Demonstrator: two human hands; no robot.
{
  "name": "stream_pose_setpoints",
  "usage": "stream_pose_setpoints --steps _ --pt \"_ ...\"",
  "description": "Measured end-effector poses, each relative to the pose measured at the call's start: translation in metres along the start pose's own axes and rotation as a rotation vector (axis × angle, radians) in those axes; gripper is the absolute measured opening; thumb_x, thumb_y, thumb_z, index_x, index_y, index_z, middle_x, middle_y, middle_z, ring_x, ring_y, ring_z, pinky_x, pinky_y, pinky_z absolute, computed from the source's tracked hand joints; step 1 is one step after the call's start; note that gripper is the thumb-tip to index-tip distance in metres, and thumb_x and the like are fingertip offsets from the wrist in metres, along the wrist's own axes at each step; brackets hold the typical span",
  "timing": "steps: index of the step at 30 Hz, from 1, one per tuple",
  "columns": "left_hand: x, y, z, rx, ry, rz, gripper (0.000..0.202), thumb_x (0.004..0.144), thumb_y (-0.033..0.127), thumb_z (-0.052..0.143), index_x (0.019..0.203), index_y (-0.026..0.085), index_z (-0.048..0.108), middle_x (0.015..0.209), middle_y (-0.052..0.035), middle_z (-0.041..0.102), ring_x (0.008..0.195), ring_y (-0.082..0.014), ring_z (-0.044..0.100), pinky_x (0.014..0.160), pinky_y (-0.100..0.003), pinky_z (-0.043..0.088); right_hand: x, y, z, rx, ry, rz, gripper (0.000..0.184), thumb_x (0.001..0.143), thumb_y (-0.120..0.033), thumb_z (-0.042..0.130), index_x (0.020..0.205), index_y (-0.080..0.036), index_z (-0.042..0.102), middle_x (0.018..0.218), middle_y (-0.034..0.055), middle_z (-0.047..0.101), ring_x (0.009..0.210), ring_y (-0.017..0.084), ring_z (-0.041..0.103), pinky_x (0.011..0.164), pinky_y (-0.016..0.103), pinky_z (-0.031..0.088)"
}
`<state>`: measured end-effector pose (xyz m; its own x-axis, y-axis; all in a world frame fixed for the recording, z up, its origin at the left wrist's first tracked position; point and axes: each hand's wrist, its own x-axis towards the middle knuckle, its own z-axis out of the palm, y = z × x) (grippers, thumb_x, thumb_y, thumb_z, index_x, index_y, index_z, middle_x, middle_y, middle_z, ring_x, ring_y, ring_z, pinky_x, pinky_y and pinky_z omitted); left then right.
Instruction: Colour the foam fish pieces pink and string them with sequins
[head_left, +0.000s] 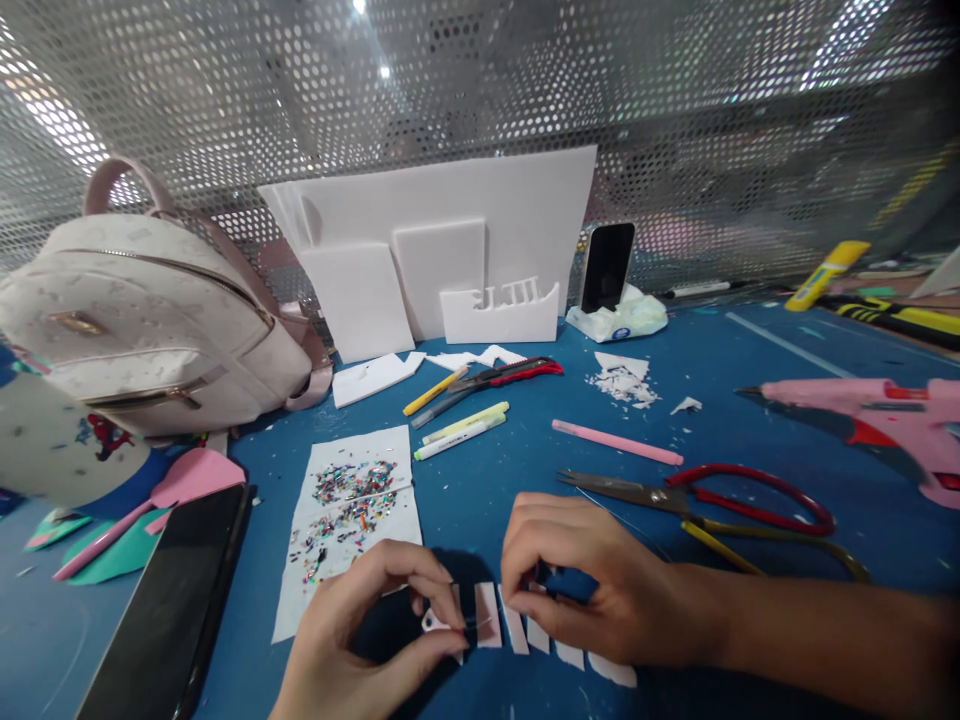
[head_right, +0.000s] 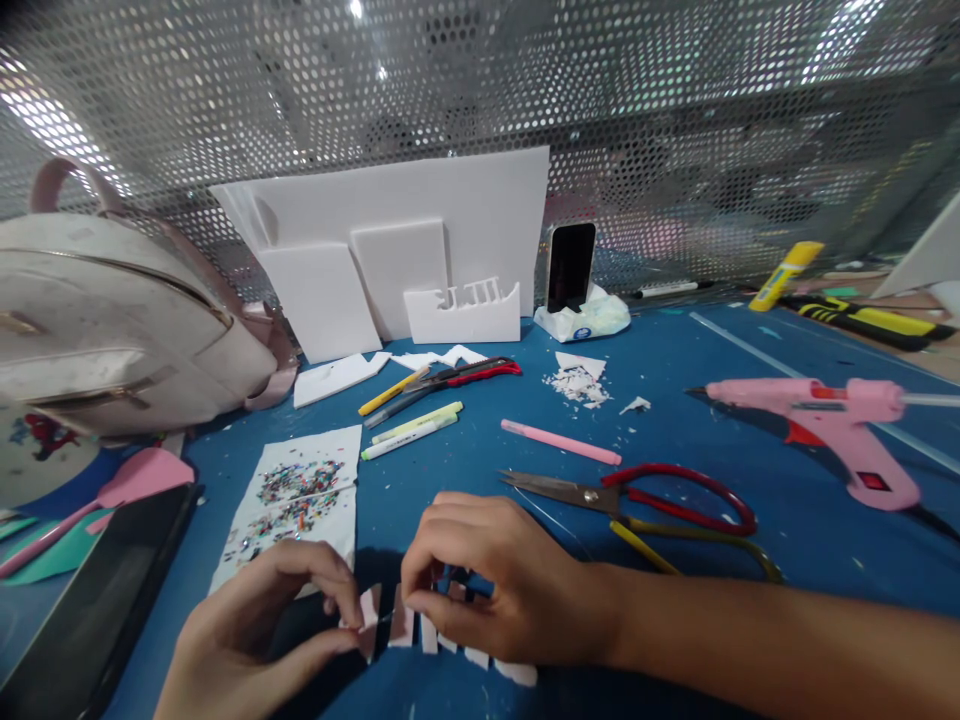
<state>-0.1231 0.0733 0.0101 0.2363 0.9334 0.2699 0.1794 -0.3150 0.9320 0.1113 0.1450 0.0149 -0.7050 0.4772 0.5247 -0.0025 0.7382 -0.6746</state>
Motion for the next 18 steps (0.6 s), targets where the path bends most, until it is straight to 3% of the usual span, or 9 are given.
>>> stream_pose_setpoints --steps 9,18 --pt "0.0017 0.0009 0.0013 -0.017 0.017 0.015 0.024 0.083 0.005 0.073 0.099 0.022 0.065 0.081 0.0015 0.072 0.073 -0.0124 0.071 0.071 -0.020 0.056 -0.0012 0.0002 0.0014 0.061 0.036 -0.049 0.004 0.091 -0.017 0.060 0.087 -0.016 0.062 0.075 0.0023 0.065 0.070 0.013 0.054 0.067 0.025 0.044" --pt "0.0015 0.0016 0.0007 0.006 0.014 0.000 0.019 0.083 0.010 0.075 0.097 0.019 0.065 0.079 -0.0010 0.072 0.072 -0.0149 0.071 0.069 -0.024 0.057 -0.0008 -0.0003 -0.0003 0.020 0.014 -0.026 0.005 0.091 -0.017 0.059 0.087 -0.016 0.063 0.076 0.0032 0.065 0.071 0.014 0.054 0.067 0.027 0.044"
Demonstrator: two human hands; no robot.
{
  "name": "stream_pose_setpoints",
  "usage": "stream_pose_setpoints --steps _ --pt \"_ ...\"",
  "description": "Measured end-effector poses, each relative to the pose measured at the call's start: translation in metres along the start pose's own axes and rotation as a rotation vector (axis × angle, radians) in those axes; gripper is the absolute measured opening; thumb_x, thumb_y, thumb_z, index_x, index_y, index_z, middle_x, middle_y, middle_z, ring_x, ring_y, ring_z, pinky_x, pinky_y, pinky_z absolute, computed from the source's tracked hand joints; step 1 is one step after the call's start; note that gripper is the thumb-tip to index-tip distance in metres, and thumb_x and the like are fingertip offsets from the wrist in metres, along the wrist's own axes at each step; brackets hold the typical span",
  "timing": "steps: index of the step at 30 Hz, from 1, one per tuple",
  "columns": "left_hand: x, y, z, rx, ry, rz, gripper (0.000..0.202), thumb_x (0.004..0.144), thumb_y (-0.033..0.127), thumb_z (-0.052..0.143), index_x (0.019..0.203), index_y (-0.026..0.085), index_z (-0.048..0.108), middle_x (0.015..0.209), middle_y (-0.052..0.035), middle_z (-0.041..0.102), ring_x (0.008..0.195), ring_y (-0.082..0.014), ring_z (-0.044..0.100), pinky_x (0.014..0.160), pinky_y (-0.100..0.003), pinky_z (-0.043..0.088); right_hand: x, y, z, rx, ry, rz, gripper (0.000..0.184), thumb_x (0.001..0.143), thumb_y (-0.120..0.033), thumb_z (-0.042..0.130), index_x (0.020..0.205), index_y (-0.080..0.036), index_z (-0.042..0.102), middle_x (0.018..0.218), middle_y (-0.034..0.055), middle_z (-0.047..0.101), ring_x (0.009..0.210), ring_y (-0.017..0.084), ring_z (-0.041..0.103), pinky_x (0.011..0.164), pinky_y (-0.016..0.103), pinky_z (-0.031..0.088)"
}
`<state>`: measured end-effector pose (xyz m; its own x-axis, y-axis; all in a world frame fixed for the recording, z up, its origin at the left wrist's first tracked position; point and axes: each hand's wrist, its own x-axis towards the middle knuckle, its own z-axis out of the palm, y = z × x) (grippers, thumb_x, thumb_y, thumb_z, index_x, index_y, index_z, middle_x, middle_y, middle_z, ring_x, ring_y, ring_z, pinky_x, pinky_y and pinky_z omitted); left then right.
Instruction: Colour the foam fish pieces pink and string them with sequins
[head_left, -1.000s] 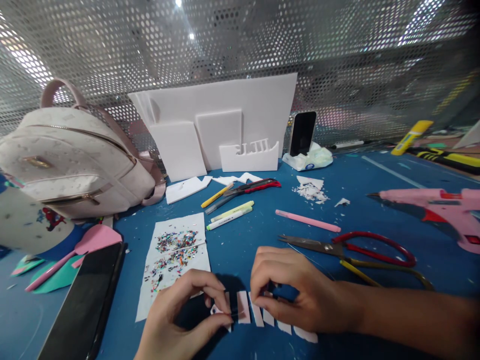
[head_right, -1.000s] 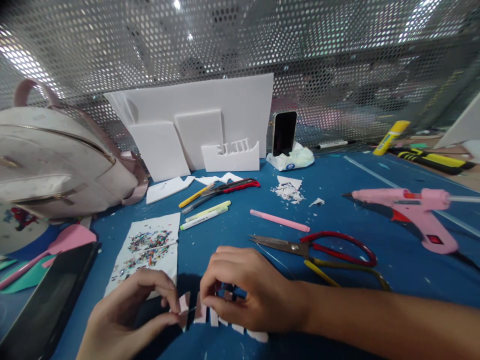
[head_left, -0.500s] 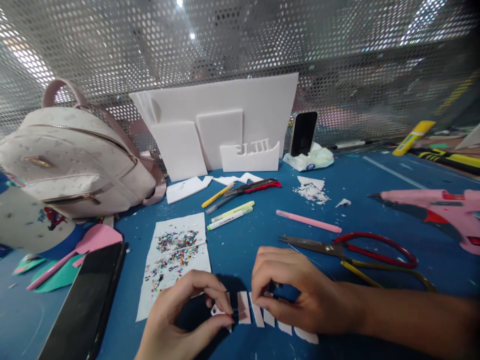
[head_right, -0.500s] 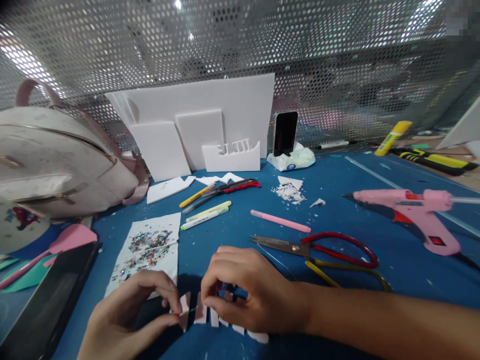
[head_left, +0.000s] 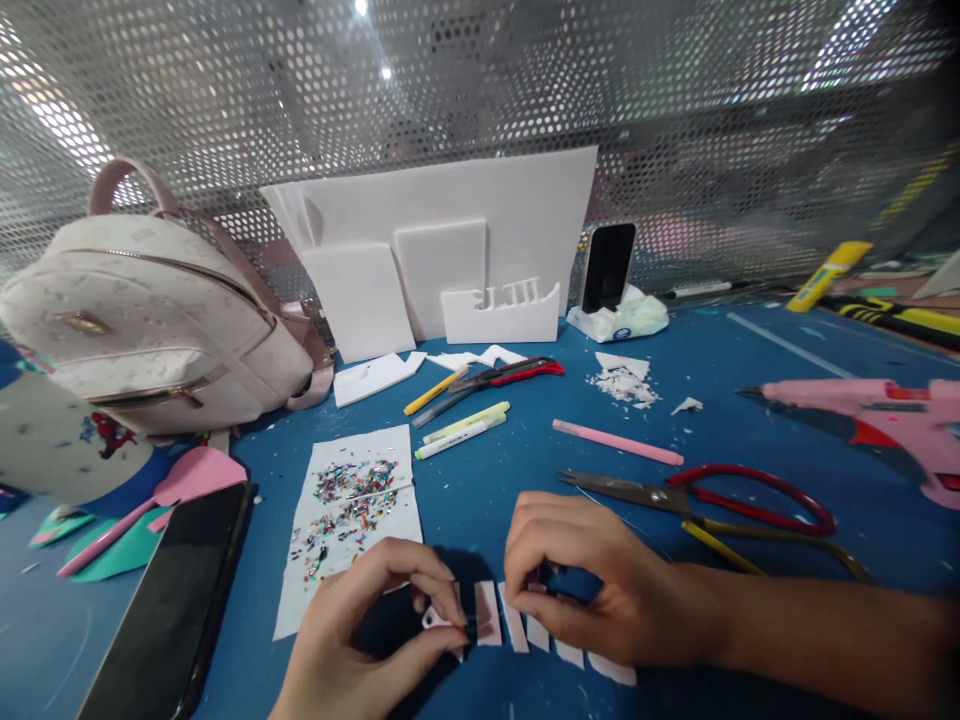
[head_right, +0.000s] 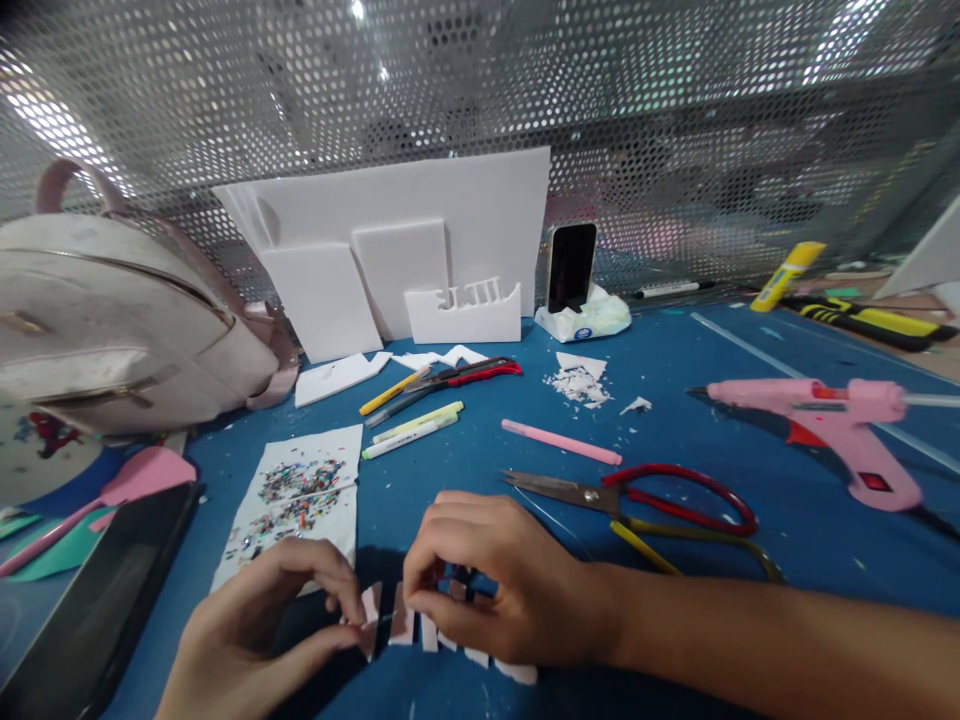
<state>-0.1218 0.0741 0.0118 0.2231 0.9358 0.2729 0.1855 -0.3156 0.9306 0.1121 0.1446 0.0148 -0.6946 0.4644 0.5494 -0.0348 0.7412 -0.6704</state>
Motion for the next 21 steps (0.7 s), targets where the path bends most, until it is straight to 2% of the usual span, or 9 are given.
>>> stream_pose_setpoints --steps 10,14,21 --pt "0.0006 0.0007 -0.0006 0.014 0.000 0.017 0.021 0.082 0.008 0.074 0.097 0.019 0.066 0.079 -0.0014 0.072 0.071 -0.0150 0.071 0.069 -0.024 0.057 0.0000 -0.0005 0.0007 -0.026 -0.003 0.010 0.006 0.090 -0.016 0.058 0.086 -0.017 0.062 0.076 0.0029 0.065 0.071 0.014 0.055 0.066 0.028 0.044" --pt "-0.0003 -0.0011 -0.0019 0.021 -0.038 0.041 0.023 0.083 0.007 0.073 0.099 0.022 0.065 0.081 0.0007 0.072 0.073 -0.0129 0.070 0.071 -0.022 0.056 -0.0007 0.0013 0.0018 -0.032 0.012 0.001 0.006 0.090 -0.017 0.058 0.086 -0.017 0.062 0.076 0.0023 0.064 0.071 0.014 0.054 0.066 0.028 0.044" --pt "-0.0011 0.0009 0.0005 -0.010 0.001 0.016 0.021 0.083 0.008 0.074 0.097 0.021 0.066 0.080 0.0003 0.072 0.072 -0.0135 0.070 0.071 -0.023 0.056 -0.0003 -0.0017 0.0012 -0.044 0.015 0.019 0.006 0.090 -0.014 0.059 0.085 -0.017 0.062 0.076 0.0024 0.064 0.071 0.014 0.054 0.066 0.028 0.044"
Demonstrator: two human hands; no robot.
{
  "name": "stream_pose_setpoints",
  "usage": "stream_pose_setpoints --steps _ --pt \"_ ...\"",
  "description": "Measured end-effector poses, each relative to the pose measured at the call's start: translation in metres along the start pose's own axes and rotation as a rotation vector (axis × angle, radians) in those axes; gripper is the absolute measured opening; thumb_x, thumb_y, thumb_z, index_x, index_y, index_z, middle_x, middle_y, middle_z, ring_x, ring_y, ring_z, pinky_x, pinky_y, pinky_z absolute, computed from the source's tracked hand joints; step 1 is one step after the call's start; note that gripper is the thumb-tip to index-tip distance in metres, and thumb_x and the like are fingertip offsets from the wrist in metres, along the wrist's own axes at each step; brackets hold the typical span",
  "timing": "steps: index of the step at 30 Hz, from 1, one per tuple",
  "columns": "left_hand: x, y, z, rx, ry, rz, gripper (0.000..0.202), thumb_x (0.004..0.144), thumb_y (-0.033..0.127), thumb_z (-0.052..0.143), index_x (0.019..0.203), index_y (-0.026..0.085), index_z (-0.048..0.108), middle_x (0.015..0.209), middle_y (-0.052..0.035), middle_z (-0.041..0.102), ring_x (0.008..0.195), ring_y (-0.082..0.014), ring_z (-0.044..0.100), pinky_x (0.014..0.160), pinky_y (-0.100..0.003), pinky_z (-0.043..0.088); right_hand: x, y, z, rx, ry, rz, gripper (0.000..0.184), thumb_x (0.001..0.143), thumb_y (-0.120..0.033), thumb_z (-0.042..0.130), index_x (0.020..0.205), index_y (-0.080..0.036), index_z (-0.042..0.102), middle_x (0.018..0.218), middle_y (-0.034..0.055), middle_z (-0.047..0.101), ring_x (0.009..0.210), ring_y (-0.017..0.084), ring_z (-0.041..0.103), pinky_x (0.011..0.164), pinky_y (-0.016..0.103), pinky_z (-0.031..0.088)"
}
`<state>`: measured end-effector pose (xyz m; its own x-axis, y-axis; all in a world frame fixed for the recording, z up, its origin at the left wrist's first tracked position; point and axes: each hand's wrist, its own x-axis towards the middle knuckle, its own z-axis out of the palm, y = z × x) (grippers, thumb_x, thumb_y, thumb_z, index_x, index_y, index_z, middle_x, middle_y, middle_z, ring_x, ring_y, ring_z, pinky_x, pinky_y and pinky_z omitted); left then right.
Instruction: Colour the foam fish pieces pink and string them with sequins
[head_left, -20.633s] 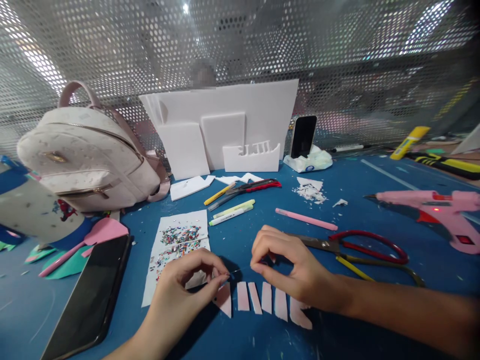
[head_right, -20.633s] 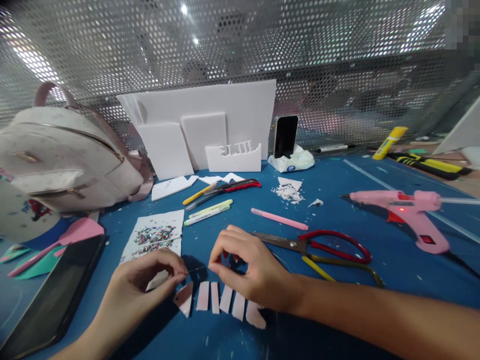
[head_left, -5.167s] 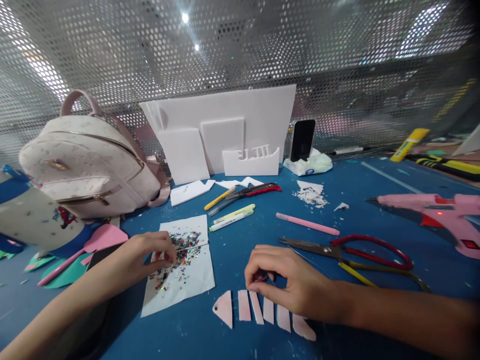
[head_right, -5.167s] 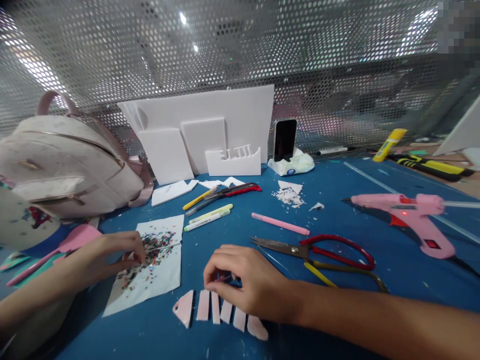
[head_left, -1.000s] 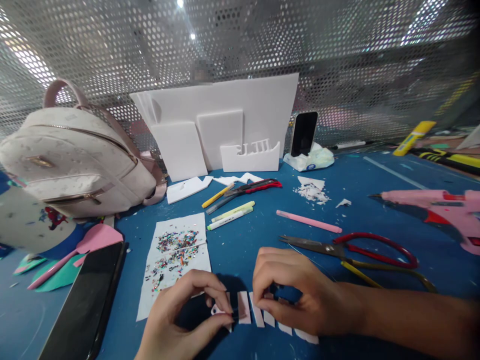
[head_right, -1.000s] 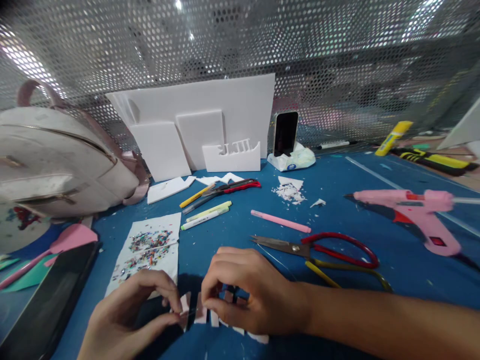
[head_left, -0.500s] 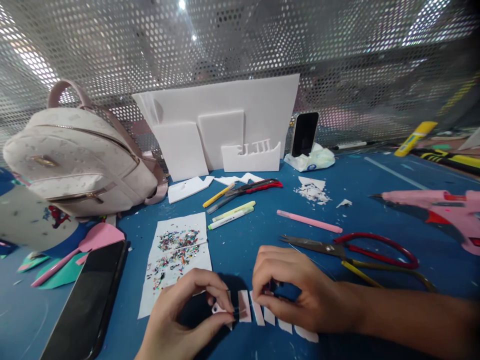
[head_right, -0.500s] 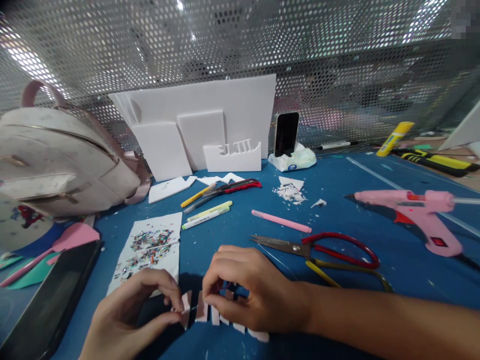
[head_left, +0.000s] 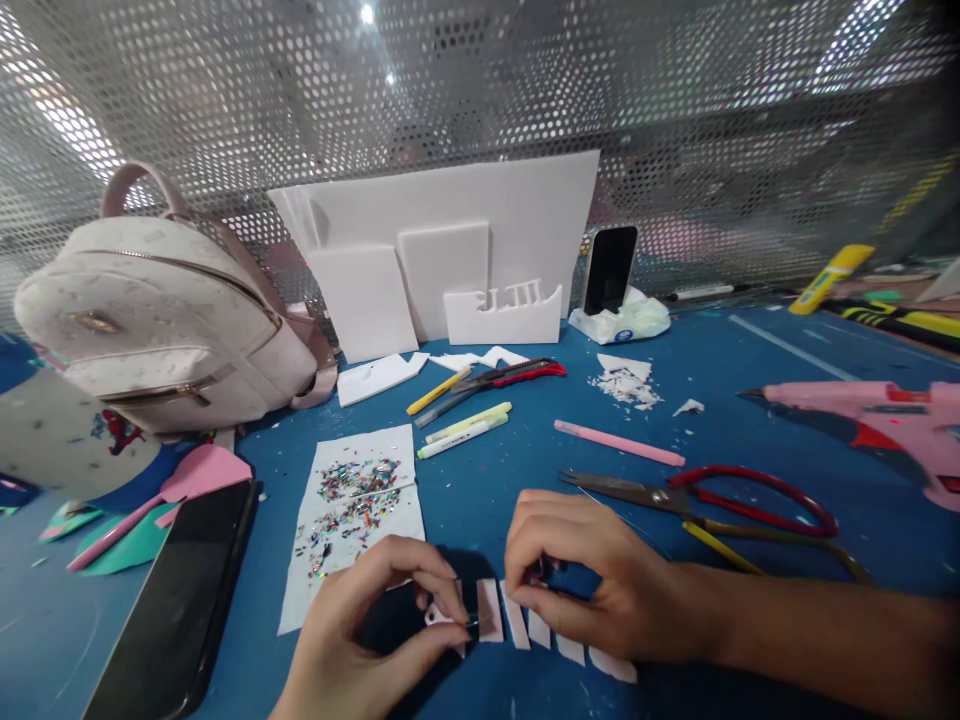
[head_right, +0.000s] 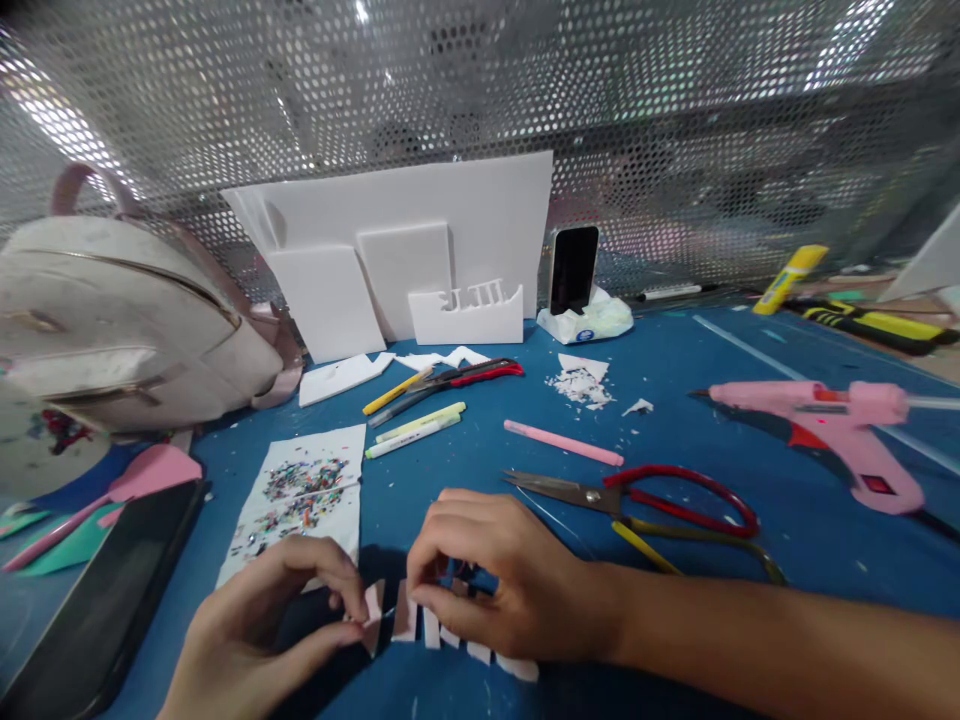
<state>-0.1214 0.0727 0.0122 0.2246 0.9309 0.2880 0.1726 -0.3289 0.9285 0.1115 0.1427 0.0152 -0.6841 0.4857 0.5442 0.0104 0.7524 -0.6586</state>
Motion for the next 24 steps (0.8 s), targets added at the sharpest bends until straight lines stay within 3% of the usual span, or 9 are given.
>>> stream_pose_setpoints --steps 12,24 --pt "-0.0008 -0.0016 0.0006 -0.005 0.024 0.009 0.020 0.083 0.007 0.073 0.096 0.019 0.066 0.080 -0.0006 0.073 0.074 -0.0131 0.070 0.072 -0.021 0.056 0.0008 -0.0008 0.0002 -0.008 0.002 -0.011 0.008 0.088 -0.010 0.059 0.085 -0.016 0.062 0.076 0.0028 0.064 0.071 0.014 0.053 0.066 0.027 0.043" --pt "0.0020 0.0014 -0.0032 0.079 -0.056 0.042 0.019 0.087 0.007 0.069 0.098 0.021 0.064 0.084 0.0006 0.072 0.075 -0.0120 0.070 0.073 -0.021 0.056 0.0006 -0.0009 0.0004 -0.016 0.002 -0.032 0.009 0.086 -0.008 0.058 0.084 -0.016 0.061 0.075 0.0022 0.064 0.071 0.013 0.053 0.066 0.027 0.041"
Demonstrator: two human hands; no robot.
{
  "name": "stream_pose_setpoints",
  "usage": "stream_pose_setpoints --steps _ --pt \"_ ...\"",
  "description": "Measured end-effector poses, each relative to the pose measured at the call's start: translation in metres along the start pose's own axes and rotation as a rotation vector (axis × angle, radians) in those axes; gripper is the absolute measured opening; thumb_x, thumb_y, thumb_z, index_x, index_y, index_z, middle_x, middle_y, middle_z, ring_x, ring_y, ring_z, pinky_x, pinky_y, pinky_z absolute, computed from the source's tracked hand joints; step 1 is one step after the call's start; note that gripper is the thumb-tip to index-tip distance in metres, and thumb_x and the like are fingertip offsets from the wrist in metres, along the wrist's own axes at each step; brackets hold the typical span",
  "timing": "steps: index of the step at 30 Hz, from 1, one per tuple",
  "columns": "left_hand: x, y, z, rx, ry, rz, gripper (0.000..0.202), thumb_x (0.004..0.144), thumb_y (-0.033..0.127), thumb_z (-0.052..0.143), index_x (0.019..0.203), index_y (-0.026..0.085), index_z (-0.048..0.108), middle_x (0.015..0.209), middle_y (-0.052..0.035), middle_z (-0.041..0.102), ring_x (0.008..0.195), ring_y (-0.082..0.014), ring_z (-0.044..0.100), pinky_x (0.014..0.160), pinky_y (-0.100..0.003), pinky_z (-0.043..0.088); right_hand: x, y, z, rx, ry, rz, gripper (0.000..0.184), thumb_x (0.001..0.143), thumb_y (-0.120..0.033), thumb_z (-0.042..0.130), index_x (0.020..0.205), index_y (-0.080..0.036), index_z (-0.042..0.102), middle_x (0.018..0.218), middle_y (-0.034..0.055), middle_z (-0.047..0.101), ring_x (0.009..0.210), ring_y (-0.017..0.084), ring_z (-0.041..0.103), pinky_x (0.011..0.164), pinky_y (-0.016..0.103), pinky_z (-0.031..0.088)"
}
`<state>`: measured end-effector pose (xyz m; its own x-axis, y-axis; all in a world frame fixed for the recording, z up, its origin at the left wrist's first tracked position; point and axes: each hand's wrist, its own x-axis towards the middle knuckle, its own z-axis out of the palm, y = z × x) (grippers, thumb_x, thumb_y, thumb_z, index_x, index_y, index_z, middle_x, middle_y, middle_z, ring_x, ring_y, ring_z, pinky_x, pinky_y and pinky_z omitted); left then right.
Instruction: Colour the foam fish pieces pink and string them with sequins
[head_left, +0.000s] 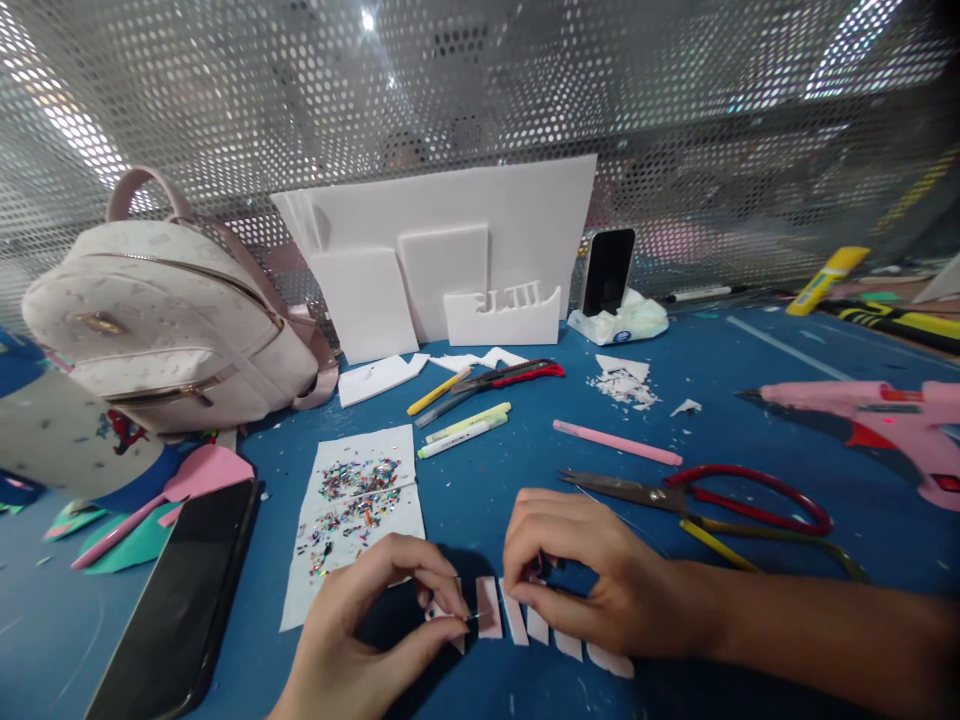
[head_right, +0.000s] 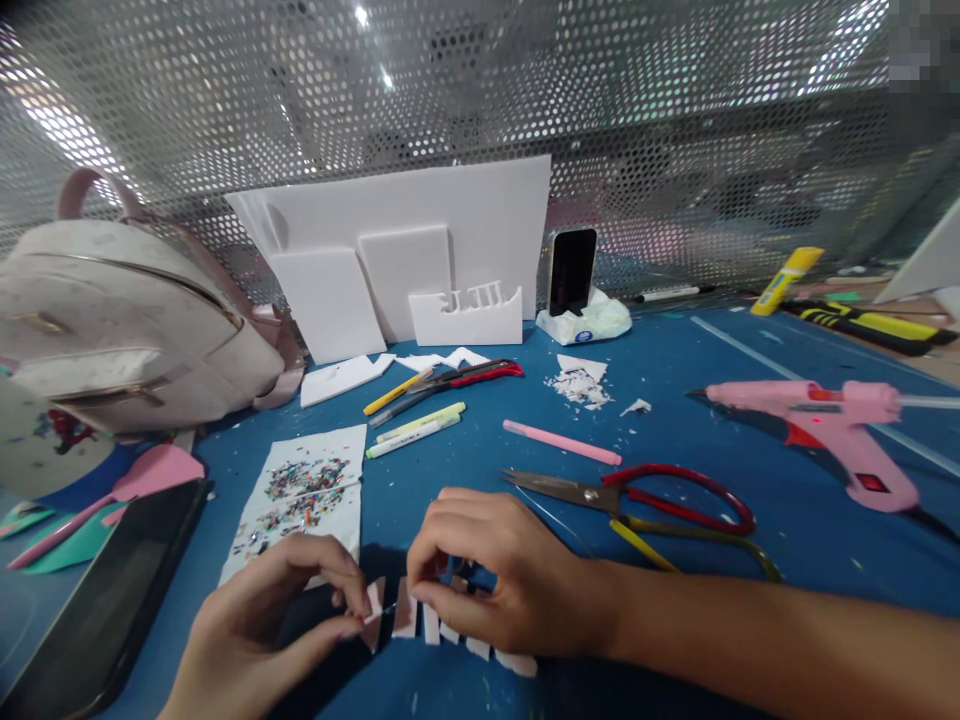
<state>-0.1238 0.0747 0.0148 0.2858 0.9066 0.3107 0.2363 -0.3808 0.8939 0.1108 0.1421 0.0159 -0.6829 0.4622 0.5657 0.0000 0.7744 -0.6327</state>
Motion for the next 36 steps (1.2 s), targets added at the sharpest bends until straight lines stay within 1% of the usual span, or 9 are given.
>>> stream_pose_setpoints --steps 7,11,15,18,22,29,33,36 --pt "-0.001 0.000 0.004 0.055 0.011 0.013 0.015 0.088 0.009 0.066 0.096 0.022 0.064 0.082 0.0024 0.072 0.073 -0.0101 0.068 0.070 -0.019 0.054 0.001 -0.001 0.001 -0.010 -0.010 -0.029 0.007 0.089 -0.012 0.060 0.084 -0.016 0.063 0.073 0.0016 0.063 0.069 0.012 0.054 0.065 0.025 0.042" --pt "-0.001 0.000 0.006 0.118 -0.033 0.029 0.016 0.088 0.010 0.067 0.098 0.022 0.064 0.084 0.0020 0.073 0.075 -0.0107 0.068 0.069 -0.019 0.054 0.001 0.000 0.002 -0.002 -0.036 -0.064 0.006 0.090 -0.014 0.062 0.084 -0.016 0.063 0.073 0.0014 0.065 0.068 0.012 0.055 0.067 0.025 0.043" --pt "0.000 -0.002 0.010 0.142 -0.033 0.025 0.008 0.088 0.015 0.070 0.090 0.021 0.064 0.079 0.0014 0.071 0.070 -0.0112 0.068 0.068 -0.020 0.055 -0.001 0.003 0.003 -0.032 -0.102 -0.087 0.008 0.094 -0.020 0.060 0.088 -0.016 0.065 0.078 0.0031 0.069 0.073 0.014 0.058 0.070 0.026 0.043" --pt "-0.002 -0.003 0.014 0.145 -0.033 0.011 0.009 0.088 0.017 0.070 0.083 0.019 0.063 0.075 0.0013 0.070 0.068 -0.0110 0.067 0.068 -0.020 0.055 -0.002 0.004 0.004 -0.084 -0.161 -0.111 0.011 0.097 -0.024 0.058 0.093 -0.017 0.066 0.082 0.0029 0.069 0.076 0.014 0.057 0.071 0.026 0.042" --pt "-0.003 -0.001 0.018 0.155 -0.021 -0.019 0.011 0.086 0.018 0.073 0.082 0.019 0.063 0.073 0.0015 0.070 0.065 -0.0097 0.067 0.063 -0.017 0.053 -0.003 0.006 0.003 -0.094 -0.211 -0.122 0.015 0.100 -0.027 0.056 0.096 -0.017 0.065 0.084 0.0024 0.070 0.077 0.014 0.056 0.073 0.027 0.041" --pt "0.000 0.003 0.021 0.118 -0.020 0.005 0.010 0.086 0.016 0.073 0.089 0.021 0.065 0.076 0.0032 0.073 0.066 -0.0078 0.068 0.064 -0.014 0.053 -0.002 0.004 0.003 -0.090 -0.177 -0.140 0.013 0.098 -0.022 0.056 0.089 -0.017 0.064 0.082 0.0026 0.068 0.076 0.014 0.057 0.071 0.026 0.042" --pt "-0.002 0.000 0.018 0.114 -0.047 0.039 0.010 0.088 0.013 0.070 0.091 0.021 0.065 0.079 0.0021 0.072 0.069 -0.0085 0.068 0.066 -0.015 0.053 -0.001 0.003 0.003 -0.035 -0.135 -0.074 0.002 0.090 -0.016 0.063 0.088 -0.016 0.062 0.080 0.0019 0.067 0.074 0.012 0.058 0.070 0.024 0.044" --pt "-0.005 -0.003 0.015 0.139 -0.085 0.102 0.010 0.090 0.012 0.067 0.091 0.021 0.064 0.081 -0.0001 0.072 0.072 -0.0106 0.067 0.069 -0.019 0.054 -0.001 0.004 0.002 -0.005 -0.116 -0.057 0.007 0.086 -0.011 0.064 0.088 -0.017 0.061 0.080 0.0014 0.066 0.074 0.012 0.058 0.071 0.024 0.044"
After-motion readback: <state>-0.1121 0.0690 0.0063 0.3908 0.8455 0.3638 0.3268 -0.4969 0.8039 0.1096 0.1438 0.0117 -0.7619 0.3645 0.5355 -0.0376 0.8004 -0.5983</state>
